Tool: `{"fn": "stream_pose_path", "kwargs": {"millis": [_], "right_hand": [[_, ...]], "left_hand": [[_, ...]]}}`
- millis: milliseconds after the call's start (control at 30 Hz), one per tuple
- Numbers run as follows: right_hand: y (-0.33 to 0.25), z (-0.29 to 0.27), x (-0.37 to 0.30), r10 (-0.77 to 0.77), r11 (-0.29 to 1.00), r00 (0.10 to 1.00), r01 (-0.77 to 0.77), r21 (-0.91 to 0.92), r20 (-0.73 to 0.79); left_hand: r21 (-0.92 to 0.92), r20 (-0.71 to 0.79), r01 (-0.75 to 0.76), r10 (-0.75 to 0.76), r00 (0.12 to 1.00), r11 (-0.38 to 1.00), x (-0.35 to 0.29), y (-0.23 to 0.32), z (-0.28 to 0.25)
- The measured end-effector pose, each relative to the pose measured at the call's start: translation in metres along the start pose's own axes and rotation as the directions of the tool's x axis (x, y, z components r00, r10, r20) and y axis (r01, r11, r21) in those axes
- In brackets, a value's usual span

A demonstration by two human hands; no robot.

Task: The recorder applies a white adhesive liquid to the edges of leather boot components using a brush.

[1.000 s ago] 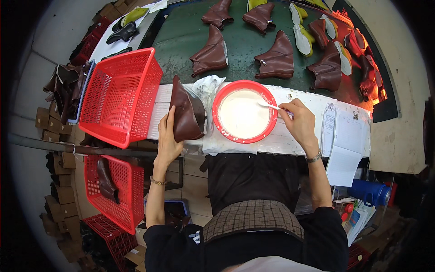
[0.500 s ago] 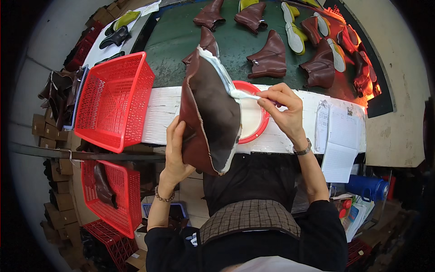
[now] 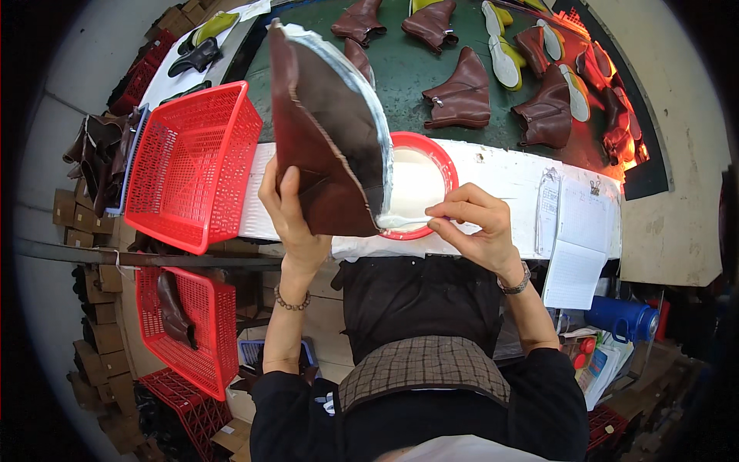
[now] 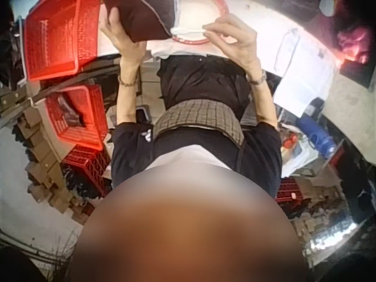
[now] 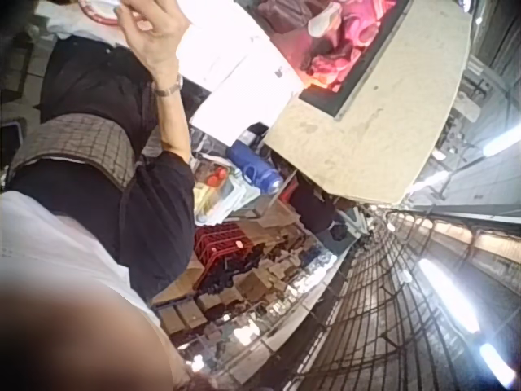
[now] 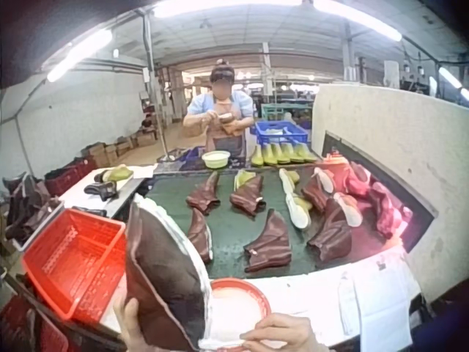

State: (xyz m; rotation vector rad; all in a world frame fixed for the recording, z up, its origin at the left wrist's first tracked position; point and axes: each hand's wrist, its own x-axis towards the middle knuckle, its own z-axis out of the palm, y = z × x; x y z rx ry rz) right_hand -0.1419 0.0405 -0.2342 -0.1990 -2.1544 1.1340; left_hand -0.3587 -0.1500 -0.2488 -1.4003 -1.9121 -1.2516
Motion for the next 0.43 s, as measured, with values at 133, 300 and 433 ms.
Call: {"fn": "stream_pose_path", "kwargs": {"millis": [133, 300, 433], "right_hand": [[-0.002, -0.006, -0.002, 0.161, 0.981, 0.974, -0.176, 0.083, 0.159], [0.042, -0.012, 0.014, 0.164, 0.911, 0.986, -0.147, -0.385, 0.013], [0.068, -0.005, 0.020, 0.168, 0.666, 0.947, 0.096, -0.740, 0.274]], "left_hand": [[0.077, 0.080, -0.128, 0.121, 0.989, 0.989, 0.003, -0.005, 0.003], [-0.426, 0.216, 0.418, -0.358, 0.908, 0.802, -0.007, -0.015, -0.030], [-0.554, 0.437, 0.712, -0.577, 0.690, 0.431, -0.019, -0.030, -0.062]]}}
